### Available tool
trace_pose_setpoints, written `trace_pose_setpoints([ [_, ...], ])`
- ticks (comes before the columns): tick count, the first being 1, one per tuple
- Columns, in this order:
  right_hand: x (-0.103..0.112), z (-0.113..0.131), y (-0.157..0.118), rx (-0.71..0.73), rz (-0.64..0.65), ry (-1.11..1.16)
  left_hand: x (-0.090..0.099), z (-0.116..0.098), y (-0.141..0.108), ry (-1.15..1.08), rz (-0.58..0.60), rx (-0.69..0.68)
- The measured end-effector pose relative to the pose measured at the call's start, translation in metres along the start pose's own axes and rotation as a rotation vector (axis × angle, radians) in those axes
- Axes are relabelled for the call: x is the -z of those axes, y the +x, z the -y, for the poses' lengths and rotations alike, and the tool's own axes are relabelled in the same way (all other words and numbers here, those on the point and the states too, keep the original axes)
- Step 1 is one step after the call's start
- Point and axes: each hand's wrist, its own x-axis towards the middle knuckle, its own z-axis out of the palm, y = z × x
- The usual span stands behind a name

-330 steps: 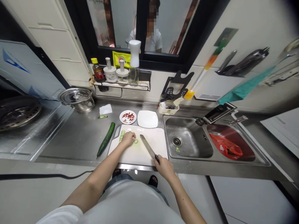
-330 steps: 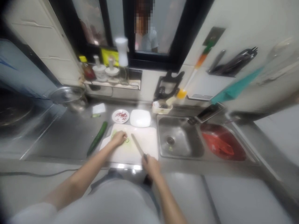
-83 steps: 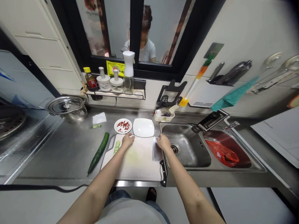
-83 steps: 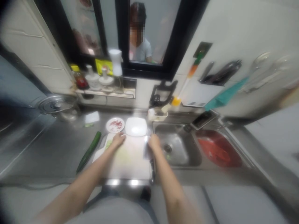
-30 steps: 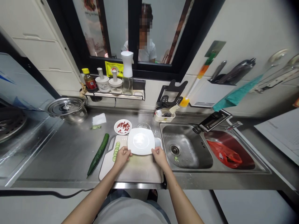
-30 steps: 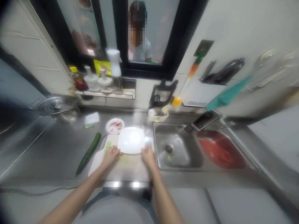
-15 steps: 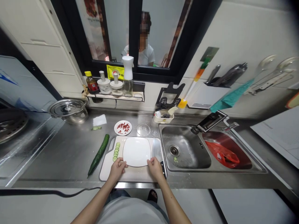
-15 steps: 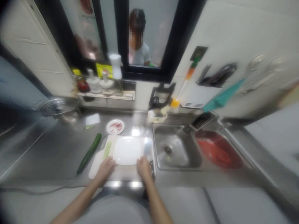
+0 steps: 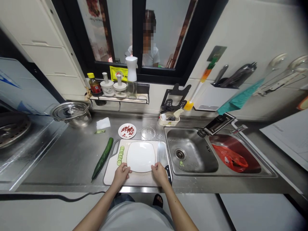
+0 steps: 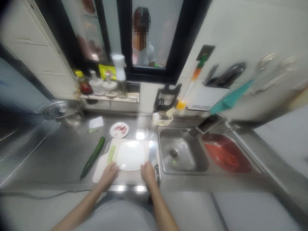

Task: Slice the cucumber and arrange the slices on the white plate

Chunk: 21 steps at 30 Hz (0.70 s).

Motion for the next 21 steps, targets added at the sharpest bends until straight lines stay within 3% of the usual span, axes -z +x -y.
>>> trace_pose_setpoints([
  [16,0.007,0.007,-0.005,-0.006,0.028,-0.123,0.004,0.007,0.001,-0.004,0.026,0.06],
  [18,0.008,0.007,-0.005,0.007,0.031,-0.149,0.012,0.009,-0.001,0.063,0.018,0.06],
  [21,0.01,0.006,-0.006,0.01,0.036,-0.176,0.028,0.014,0.001,0.296,-0.09,-0.042],
])
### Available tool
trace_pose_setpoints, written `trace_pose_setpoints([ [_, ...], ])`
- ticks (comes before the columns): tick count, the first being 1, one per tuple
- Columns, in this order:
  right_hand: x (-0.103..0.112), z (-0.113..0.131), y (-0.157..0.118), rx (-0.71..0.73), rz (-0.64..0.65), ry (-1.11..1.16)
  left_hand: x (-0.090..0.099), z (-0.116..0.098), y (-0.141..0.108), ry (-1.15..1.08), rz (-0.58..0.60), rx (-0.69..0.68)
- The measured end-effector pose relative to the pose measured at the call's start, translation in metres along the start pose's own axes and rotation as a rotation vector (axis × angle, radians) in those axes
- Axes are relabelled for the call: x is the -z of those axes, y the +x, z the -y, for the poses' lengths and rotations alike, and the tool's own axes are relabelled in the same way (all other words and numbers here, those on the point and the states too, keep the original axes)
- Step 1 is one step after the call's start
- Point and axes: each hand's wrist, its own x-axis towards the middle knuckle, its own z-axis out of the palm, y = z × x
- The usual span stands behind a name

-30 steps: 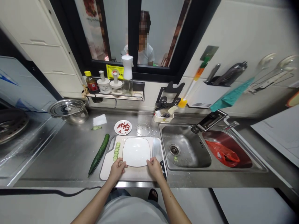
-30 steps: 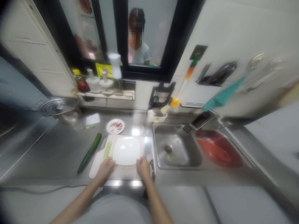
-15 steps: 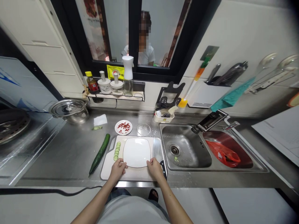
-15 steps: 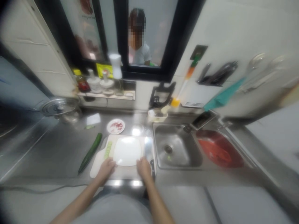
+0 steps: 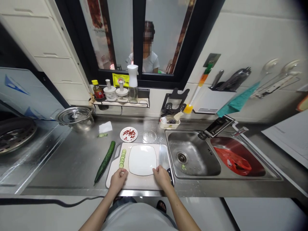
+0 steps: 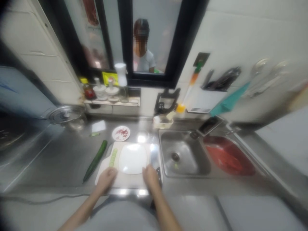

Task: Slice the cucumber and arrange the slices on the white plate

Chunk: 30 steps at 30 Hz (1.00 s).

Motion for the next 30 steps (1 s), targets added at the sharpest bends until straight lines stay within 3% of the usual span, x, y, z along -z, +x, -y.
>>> trace_pose_setpoints([
  [4,0.0,-0.008,-0.002,-0.005,-0.011,0.028,0.015,0.015,0.01,0.199,-0.15,-0.126],
  [12,0.003,-0.014,-0.016,0.045,-0.112,0.099,0.021,0.019,0.019,0.325,-0.223,-0.174],
  [30,-0.005,-0.016,-0.02,0.172,-0.19,0.215,0.02,0.011,0.019,0.585,-0.231,-0.188],
])
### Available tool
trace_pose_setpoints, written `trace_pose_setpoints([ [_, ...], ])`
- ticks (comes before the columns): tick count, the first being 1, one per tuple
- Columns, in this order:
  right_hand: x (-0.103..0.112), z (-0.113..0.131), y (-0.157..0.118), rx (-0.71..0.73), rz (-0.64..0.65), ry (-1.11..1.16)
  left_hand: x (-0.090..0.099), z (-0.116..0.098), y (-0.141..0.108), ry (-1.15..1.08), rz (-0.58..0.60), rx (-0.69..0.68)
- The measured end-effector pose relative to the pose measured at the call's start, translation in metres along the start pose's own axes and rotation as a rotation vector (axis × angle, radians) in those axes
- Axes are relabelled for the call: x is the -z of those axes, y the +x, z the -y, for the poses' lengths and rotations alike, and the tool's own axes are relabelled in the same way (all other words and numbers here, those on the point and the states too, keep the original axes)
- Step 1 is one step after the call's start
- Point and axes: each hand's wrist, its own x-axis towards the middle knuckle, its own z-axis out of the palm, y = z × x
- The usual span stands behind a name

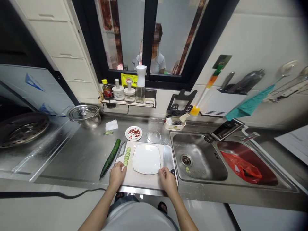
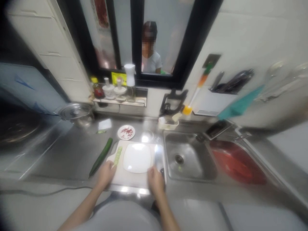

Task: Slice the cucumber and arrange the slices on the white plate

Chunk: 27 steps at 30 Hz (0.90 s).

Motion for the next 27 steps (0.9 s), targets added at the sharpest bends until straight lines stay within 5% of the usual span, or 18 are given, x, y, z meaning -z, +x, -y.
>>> trace_pose_setpoints([
  [27,0.0007,0.0052,-0.0035,0.054,-0.012,0.057,0.0037,-0.009,0.0012,-0.047,-0.07,0.071],
])
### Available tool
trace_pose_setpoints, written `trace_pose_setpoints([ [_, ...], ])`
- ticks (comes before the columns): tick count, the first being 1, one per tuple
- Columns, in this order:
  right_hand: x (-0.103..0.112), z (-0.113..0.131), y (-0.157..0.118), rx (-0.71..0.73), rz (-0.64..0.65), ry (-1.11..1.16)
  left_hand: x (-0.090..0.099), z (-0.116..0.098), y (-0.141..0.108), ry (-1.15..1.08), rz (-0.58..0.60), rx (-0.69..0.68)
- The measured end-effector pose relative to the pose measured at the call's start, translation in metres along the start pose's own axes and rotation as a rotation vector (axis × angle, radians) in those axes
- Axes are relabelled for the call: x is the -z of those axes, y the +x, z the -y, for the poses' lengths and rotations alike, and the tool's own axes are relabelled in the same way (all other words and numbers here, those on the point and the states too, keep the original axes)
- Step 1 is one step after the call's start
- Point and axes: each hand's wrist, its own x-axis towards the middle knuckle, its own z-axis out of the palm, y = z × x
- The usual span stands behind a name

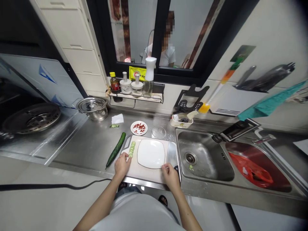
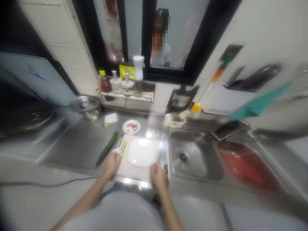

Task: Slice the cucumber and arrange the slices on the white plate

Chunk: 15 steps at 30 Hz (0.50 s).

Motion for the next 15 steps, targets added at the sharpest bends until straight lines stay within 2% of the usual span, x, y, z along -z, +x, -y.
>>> trace_pose_setpoints([
  [7,0.0,-0.004,-0.001,-0.001,0.003,0.005,-0.004,-0.001,0.0,-0.205,-0.039,0.046],
  [11,0.0,-0.005,-0.001,0.004,-0.02,0.021,-0.001,-0.005,0.003,-0.472,-0.032,0.043],
  [15,0.003,0.006,0.003,0.045,0.003,0.057,0.008,-0.022,0.005,-0.824,0.058,0.037],
])
